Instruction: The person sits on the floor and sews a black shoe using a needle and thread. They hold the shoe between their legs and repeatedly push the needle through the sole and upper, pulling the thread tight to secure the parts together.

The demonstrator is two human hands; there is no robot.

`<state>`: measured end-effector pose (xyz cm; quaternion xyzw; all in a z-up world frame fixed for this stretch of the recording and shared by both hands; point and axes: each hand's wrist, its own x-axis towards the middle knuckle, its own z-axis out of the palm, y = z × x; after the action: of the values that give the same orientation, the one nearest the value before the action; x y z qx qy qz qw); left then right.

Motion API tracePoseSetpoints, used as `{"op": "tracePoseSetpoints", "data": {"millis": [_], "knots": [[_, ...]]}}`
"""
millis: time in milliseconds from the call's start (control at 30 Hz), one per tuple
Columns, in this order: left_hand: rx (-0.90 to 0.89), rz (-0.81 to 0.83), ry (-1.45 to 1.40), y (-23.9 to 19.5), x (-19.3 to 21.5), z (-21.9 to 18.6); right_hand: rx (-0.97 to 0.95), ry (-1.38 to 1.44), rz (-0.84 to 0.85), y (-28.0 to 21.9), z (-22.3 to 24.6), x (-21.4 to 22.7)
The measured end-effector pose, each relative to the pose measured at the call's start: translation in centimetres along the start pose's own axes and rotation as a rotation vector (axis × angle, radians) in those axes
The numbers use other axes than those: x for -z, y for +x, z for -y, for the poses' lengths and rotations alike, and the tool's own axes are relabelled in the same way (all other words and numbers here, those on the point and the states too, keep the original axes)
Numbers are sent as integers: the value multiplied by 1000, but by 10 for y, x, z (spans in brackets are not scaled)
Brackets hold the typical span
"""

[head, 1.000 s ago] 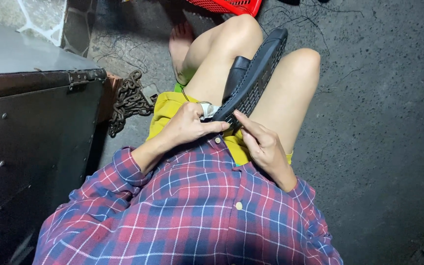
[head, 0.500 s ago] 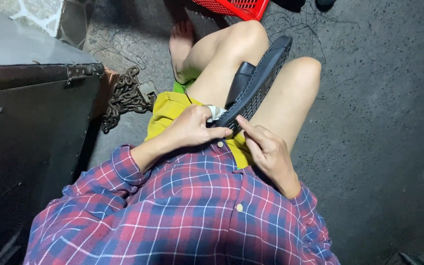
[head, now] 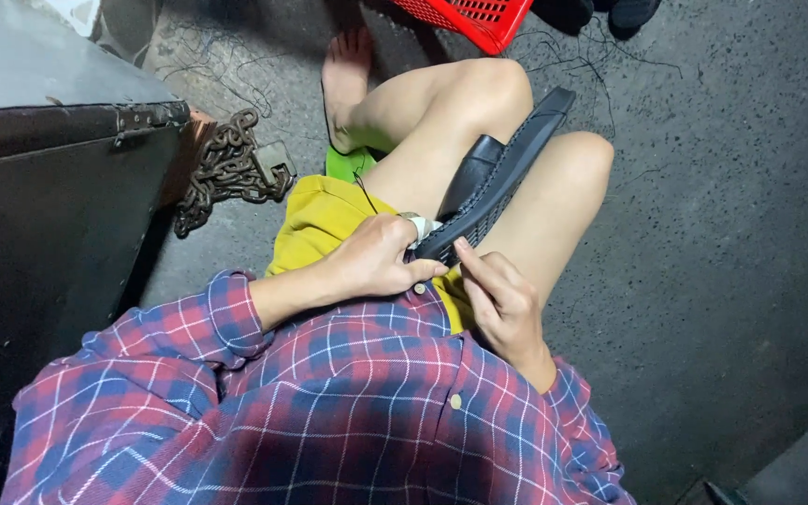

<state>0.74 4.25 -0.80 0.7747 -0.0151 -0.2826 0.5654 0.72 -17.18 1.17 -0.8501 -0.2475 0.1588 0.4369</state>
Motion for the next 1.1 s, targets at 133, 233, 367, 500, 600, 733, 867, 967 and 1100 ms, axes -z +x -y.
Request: {"op": "tracePoseSetpoints", "data": {"millis": [133,233,367,500,600,733,867,967,1100], "knots": [[-18,-23,-40,0,3,-5,105,77,-118,4,-5,-12],[-14,-18,-59,0,4,-5,160,103,-198,5,-5,-18],[4,-20,-76,1,6,-6,176,126,-234,6,-7,-21],[19,-14,-86,4,5,-3,183,124,-255,10,-3,-22],[32,14,-97,7,5,-1,211,120,-278,13,-1,-23],[47,26,-114,5,10,-5,215,110,-275,13,-1,-22],[77,46,-169,1,15,-12,217,129,-225,16,0,-13],[70,53,-191,-1,17,-14,210,191,-212,12,-6,-15],[66,35,-167,2,3,5,193,225,-220,15,0,-16]]}}
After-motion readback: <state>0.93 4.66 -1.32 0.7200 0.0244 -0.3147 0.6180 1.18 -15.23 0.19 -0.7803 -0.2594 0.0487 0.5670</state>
